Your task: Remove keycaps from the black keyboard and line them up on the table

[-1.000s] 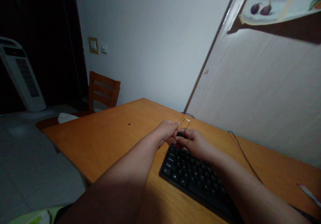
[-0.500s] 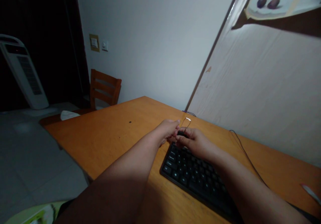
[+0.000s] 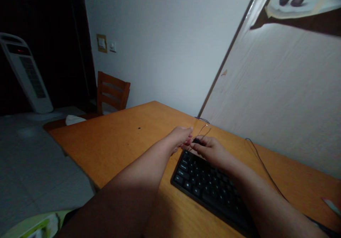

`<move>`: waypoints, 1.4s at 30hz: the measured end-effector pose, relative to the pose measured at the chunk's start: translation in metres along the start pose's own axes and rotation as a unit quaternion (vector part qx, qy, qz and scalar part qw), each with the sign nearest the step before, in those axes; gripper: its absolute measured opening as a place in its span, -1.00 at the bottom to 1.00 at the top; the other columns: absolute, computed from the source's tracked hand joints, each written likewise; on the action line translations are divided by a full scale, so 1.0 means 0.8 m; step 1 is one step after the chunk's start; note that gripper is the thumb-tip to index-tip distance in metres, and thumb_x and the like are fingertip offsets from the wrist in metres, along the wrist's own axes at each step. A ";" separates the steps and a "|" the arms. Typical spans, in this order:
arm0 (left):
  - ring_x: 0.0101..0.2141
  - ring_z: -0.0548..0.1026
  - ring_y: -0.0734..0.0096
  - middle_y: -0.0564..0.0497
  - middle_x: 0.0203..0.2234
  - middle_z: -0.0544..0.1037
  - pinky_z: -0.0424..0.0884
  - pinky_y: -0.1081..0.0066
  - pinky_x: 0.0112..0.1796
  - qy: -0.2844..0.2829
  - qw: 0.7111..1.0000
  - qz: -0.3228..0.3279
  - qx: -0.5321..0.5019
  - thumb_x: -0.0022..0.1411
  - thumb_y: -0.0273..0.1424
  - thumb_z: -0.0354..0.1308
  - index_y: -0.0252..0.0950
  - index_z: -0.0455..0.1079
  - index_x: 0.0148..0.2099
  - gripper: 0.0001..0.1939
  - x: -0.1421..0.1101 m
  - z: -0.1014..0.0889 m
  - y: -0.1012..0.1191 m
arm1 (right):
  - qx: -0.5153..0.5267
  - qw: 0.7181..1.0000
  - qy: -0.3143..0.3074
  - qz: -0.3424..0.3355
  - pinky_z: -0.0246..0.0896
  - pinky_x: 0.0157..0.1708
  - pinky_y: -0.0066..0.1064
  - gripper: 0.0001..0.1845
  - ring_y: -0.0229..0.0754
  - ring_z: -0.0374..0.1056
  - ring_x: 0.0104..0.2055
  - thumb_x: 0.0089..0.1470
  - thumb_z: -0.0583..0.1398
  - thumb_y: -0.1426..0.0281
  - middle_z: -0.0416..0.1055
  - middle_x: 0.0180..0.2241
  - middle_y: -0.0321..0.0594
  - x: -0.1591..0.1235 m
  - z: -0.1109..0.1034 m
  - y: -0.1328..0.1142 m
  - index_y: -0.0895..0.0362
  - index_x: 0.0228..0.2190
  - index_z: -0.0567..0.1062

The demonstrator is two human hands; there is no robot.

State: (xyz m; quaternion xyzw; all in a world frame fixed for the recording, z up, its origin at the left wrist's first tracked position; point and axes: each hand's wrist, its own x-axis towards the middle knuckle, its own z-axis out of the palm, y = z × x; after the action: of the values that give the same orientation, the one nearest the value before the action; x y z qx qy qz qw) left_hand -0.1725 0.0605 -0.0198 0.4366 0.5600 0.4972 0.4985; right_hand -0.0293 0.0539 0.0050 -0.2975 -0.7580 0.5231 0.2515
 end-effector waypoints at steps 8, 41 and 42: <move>-0.70 0.20 0.61 0.10 -0.65 0.32 0.04 0.54 -0.64 0.003 1.000 -0.005 0.011 0.29 -0.13 -0.02 -0.34 0.27 -0.36 -0.64 0.004 0.000 -0.004 | 0.031 0.997 0.064 0.002 0.22 -0.35 -0.41 -0.64 -0.23 0.37 -0.37 -0.16 0.32 0.12 0.50 -0.42 -0.22 0.011 0.014 0.024 0.16 -0.45 0.47; -0.60 0.30 0.52 -0.04 -0.56 0.42 0.22 0.50 -0.55 0.043 0.993 -0.055 -0.091 0.26 0.14 -0.25 -0.39 0.32 -0.32 -0.33 -0.007 0.012 0.000 | 0.022 0.970 0.229 0.072 0.03 -0.61 -0.42 -0.86 -0.27 0.20 -0.64 -0.17 0.21 0.39 0.34 -0.67 -0.31 0.004 0.031 0.014 0.10 -0.61 0.31; -0.60 0.30 0.52 -0.04 -0.56 0.41 0.22 0.51 -0.55 0.042 0.994 -0.054 -0.090 0.26 0.13 -0.25 -0.39 0.32 -0.32 -0.33 -0.006 0.011 0.000 | 0.027 0.971 0.226 0.072 0.03 -0.61 -0.42 -0.86 -0.28 0.18 -0.65 -0.17 0.22 0.39 0.34 -0.68 -0.31 0.003 0.031 0.012 0.10 -0.60 0.31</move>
State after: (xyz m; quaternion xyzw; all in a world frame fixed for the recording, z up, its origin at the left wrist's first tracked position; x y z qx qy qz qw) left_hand -0.1628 0.0565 -0.0195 0.3379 0.5564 0.5360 0.5376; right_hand -0.0465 0.0425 -0.0122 -0.4550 -0.6438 0.4790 0.3862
